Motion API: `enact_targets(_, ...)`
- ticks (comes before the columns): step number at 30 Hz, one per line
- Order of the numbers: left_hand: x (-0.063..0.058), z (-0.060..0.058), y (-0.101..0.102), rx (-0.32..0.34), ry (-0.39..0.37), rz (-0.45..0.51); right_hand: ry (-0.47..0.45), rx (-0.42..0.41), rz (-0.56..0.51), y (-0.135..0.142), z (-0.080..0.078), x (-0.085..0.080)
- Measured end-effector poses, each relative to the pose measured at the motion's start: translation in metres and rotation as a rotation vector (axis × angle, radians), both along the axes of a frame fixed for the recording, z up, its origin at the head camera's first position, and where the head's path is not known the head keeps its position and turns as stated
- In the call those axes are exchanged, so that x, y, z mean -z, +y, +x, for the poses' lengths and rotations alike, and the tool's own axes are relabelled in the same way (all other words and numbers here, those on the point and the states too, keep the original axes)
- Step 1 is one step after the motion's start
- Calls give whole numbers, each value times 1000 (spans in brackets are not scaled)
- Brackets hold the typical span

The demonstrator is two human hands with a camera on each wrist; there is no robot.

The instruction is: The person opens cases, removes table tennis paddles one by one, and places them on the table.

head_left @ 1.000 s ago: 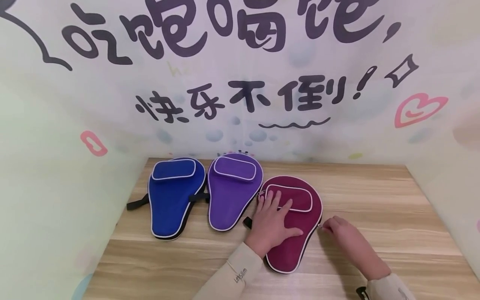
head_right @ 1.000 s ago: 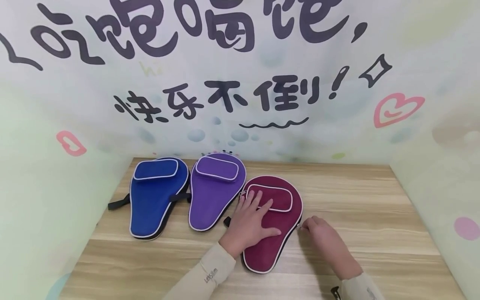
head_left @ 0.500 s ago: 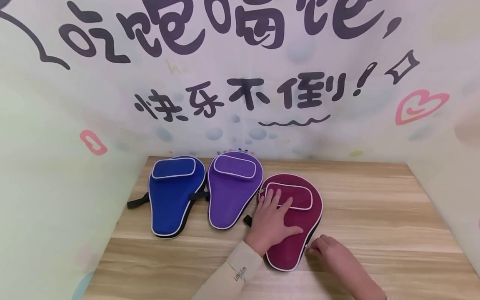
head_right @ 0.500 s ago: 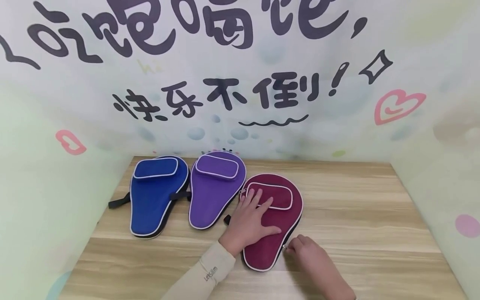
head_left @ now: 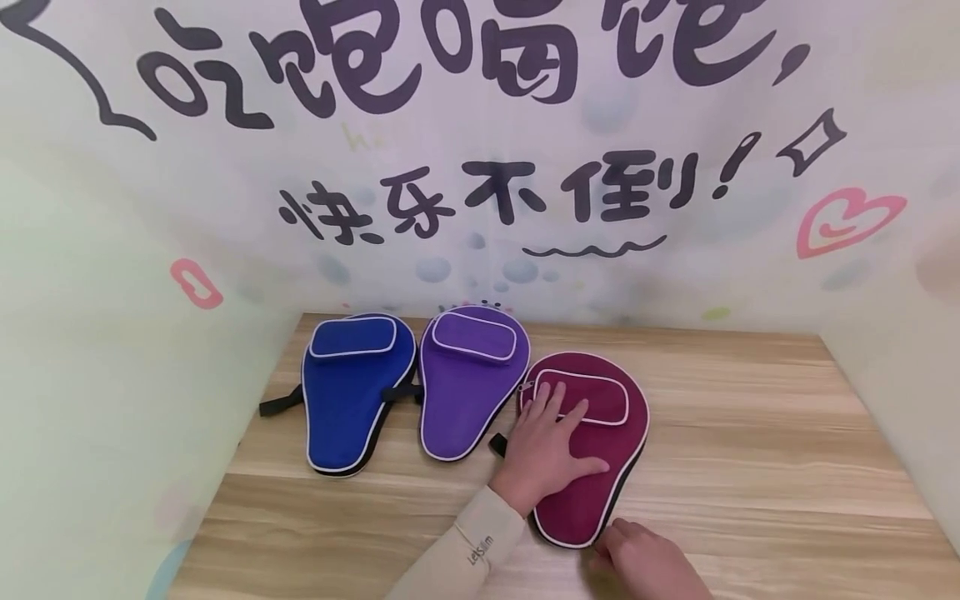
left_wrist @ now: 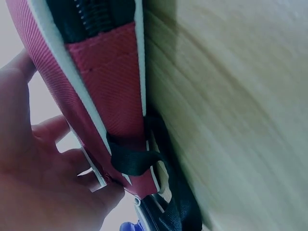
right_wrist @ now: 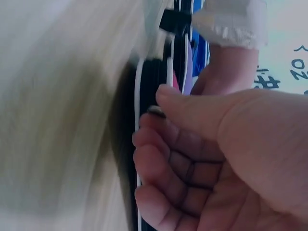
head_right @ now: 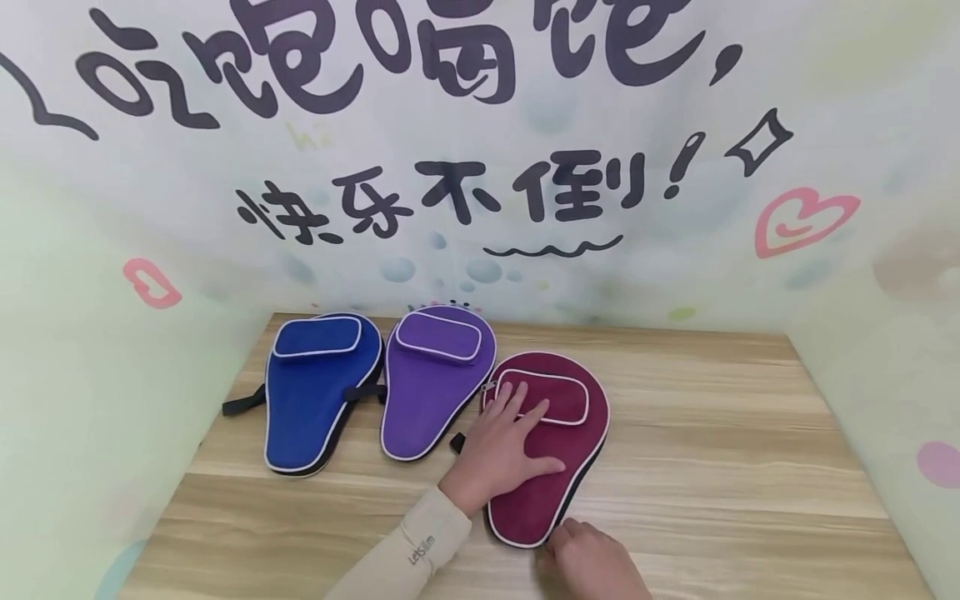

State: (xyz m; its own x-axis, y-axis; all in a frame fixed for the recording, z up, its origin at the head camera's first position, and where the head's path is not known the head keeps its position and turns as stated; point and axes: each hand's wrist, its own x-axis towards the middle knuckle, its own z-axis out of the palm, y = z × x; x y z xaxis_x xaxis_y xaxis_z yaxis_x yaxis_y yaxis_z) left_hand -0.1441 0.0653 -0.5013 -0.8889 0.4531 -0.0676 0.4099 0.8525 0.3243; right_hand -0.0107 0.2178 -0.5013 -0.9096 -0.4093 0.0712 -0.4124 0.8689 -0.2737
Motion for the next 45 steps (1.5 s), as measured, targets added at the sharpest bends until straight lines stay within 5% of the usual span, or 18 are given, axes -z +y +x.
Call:
enact_targets(6, -2, 0, -1, -4, 2, 18, -102, 126, -74, -29, 8, 4)
enact_targets(11, -2, 0, -1, -6, 14, 25, -95, 256, -124, -58, 10, 4)
enact_targets(24, -2, -1, 2, 17, 5, -40, 356, 277, 22, -97, -2, 16)
enact_targets(34, -4, -1, 0, 17, -16, -27, 496, 235, 48, -98, -10, 22)
enact_targets(38, -3, -1, 0, 12, -23, -27, 439, 217, 28, -96, -8, 18)
enact_targets(45, -1, -1, -1, 24, 5, 14, -104, 213, -240, -59, -11, -19)
